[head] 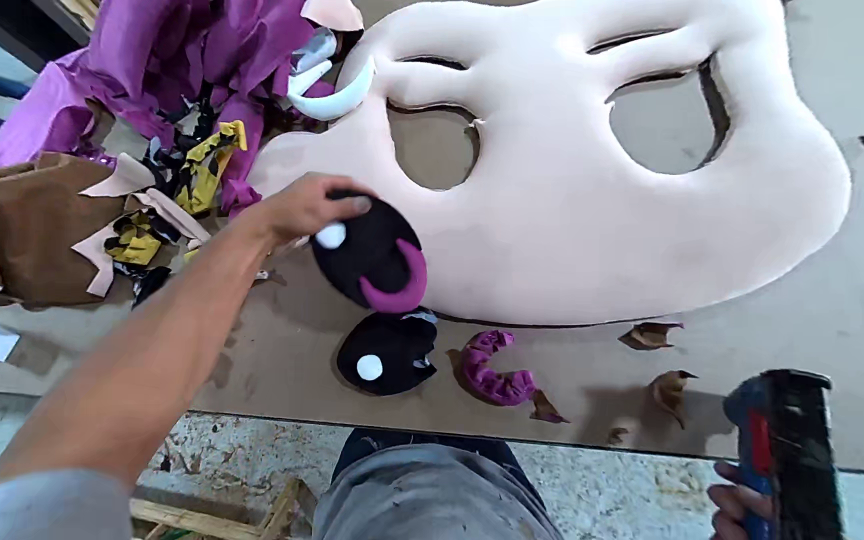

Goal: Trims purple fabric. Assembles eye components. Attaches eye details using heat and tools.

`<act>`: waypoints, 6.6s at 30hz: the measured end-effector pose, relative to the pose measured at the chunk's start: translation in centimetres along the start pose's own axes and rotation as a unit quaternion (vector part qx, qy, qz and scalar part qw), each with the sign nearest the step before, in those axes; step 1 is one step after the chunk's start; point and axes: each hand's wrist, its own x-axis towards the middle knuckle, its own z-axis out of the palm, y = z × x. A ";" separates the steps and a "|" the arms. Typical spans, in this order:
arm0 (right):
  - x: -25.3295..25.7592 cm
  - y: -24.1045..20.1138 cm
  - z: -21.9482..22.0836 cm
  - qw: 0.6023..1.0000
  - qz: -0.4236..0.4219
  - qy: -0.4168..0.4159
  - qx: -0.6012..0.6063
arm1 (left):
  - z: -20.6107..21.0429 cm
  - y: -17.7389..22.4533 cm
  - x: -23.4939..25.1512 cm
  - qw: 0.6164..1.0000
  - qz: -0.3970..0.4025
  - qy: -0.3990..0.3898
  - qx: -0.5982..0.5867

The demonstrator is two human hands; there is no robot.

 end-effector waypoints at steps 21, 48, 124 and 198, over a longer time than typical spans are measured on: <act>4.4 -1.0 14.7 0.693 -0.357 -0.042 -0.624 | 19.7 -0.4 -10.0 0.943 -0.165 -0.051 0.286; -2.3 4.0 34.0 0.972 -0.221 0.034 -0.068 | 16.1 -5.4 -18.6 0.947 -0.033 0.022 -0.318; 5.8 10.2 33.4 0.736 -0.450 0.121 -0.491 | 15.8 -4.7 -11.6 0.986 -0.146 -0.050 0.058; 0.2 8.4 34.8 0.865 -0.282 -0.121 -0.396 | 16.9 -7.0 -21.0 0.946 0.047 0.005 -0.320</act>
